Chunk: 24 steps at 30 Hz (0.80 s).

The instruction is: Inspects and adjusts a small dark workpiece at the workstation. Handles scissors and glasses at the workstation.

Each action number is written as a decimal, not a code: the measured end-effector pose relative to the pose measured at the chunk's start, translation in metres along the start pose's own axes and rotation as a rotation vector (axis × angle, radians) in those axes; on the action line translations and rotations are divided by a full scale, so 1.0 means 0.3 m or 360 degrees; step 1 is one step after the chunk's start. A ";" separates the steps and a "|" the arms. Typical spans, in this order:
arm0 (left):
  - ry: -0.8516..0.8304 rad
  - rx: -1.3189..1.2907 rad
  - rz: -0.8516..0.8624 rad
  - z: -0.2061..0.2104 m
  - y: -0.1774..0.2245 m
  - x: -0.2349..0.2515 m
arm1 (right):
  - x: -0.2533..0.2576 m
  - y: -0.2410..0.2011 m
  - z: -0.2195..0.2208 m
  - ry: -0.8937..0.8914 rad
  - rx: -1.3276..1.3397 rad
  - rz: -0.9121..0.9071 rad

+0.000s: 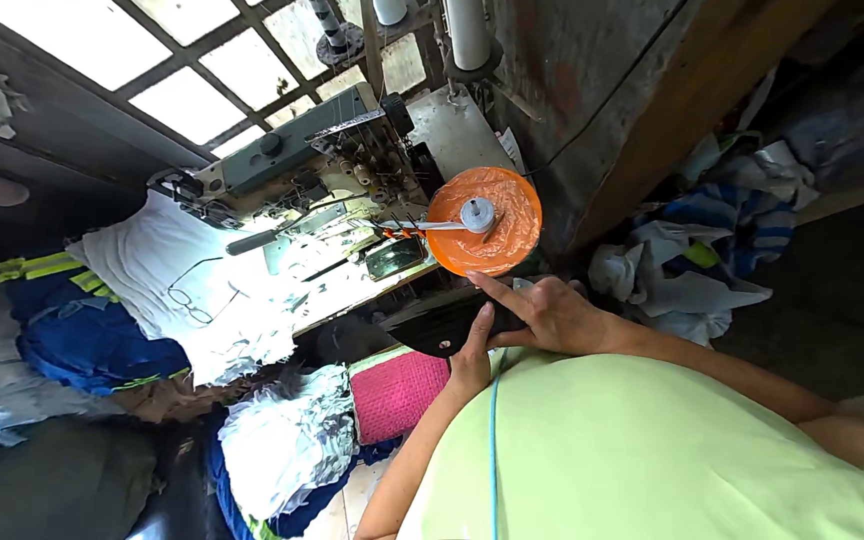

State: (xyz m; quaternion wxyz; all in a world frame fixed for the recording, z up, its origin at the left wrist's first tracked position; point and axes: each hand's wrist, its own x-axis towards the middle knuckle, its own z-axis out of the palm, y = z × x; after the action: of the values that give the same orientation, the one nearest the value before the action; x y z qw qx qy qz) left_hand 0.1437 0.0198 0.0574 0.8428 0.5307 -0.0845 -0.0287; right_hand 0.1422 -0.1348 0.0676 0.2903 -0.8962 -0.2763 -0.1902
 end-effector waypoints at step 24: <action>-0.0086 0.0199 0.0219 -0.007 0.001 0.018 | -0.003 0.003 -0.002 -0.0003 0.0179 0.0139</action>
State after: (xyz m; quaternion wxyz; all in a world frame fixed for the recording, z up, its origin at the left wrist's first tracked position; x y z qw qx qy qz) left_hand 0.1493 0.0211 0.0573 0.8054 0.5743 -0.1451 0.0201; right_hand 0.1420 -0.1361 0.0671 0.3480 -0.8898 -0.2476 -0.1607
